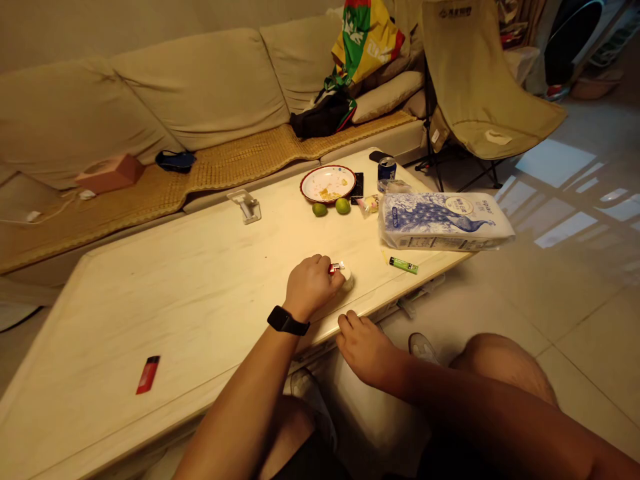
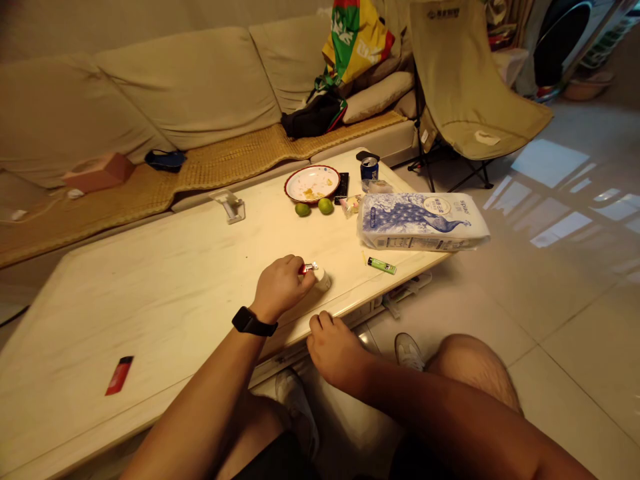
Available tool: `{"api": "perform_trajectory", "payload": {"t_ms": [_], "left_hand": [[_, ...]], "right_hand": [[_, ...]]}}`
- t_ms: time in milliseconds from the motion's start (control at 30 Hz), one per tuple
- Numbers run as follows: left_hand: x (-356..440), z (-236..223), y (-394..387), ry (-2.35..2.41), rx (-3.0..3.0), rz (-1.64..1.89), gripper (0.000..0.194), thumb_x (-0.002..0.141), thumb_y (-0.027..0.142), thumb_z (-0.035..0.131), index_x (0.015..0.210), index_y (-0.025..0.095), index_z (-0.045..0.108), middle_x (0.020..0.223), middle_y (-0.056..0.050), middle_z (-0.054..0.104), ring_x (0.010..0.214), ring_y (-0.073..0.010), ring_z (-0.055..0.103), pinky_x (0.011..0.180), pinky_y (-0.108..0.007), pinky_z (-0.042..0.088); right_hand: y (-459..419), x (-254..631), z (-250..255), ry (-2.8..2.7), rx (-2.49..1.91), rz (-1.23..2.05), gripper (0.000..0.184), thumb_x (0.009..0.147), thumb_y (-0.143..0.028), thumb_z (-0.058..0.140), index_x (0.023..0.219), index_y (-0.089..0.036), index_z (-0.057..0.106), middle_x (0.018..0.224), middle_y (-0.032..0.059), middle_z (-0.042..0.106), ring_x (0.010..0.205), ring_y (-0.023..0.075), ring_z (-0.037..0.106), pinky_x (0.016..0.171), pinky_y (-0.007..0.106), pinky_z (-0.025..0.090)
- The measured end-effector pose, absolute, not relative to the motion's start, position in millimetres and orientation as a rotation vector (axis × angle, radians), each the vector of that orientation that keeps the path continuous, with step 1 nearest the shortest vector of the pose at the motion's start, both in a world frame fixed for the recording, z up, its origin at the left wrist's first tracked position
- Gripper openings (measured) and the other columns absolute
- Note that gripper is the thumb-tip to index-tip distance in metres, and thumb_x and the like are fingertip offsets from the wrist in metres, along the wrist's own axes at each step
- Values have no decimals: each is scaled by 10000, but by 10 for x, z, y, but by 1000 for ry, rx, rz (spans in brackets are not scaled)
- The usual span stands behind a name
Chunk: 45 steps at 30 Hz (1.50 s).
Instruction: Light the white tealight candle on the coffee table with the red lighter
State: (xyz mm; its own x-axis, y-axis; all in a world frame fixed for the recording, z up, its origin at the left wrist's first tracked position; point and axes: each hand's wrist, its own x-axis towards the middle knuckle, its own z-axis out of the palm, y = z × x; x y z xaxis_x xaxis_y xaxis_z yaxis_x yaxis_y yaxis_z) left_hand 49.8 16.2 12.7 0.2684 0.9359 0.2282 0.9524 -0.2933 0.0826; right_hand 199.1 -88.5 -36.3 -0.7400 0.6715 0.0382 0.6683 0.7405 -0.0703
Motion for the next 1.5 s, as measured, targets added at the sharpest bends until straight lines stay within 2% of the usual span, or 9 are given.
{"api": "perform_trajectory", "payload": {"t_ms": [200, 400, 500, 1133, 1500], "left_hand": [[477, 132, 157, -1837, -2456, -419, 186, 848, 377, 531, 755, 216, 542, 799, -83, 625, 772, -229, 561, 665, -362, 378], [305, 153, 111, -1896, -2326, -694, 278, 910, 470, 485, 794, 220, 514, 780, -45, 601, 743, -199, 555, 664, -330, 376], [157, 164, 74, -1903, -2283, -774, 281, 920, 466, 476, 783, 221, 498, 764, -35, 582, 725, -188, 532, 660, -325, 370], [-272, 137, -30, -2046, -2213, -834, 314, 918, 465, 473, 715, 238, 394, 705, -8, 518, 668, -171, 475, 624, -310, 330], [-342, 91, -25, -2072, -2195, -801, 302, 922, 469, 474, 737, 233, 442, 701, -5, 522, 669, -173, 484, 629, -303, 333]], "right_hand": [[-881, 1986, -354, -2882, -1111, 92, 134, 890, -204, 546, 909, -118, 646, 1025, 165, 547, 986, 283, 456, 719, 382, 442], [-882, 1995, -351, -2871, -1111, 89, 136, 898, -194, 539, 912, -121, 654, 1021, 165, 555, 990, 290, 463, 731, 390, 446], [-881, 1997, -350, -2870, -1101, 85, 143, 893, -200, 549, 929, -117, 660, 1023, 165, 555, 993, 294, 465, 735, 395, 449], [-874, 1971, -284, -2903, -1134, 101, 140, 898, -179, 529, 905, -122, 656, 1021, 174, 564, 970, 294, 468, 730, 394, 442], [-878, 1974, -304, -2901, -1141, 103, 133, 895, -181, 536, 920, -121, 651, 1024, 171, 558, 976, 287, 459, 730, 386, 433]]}}
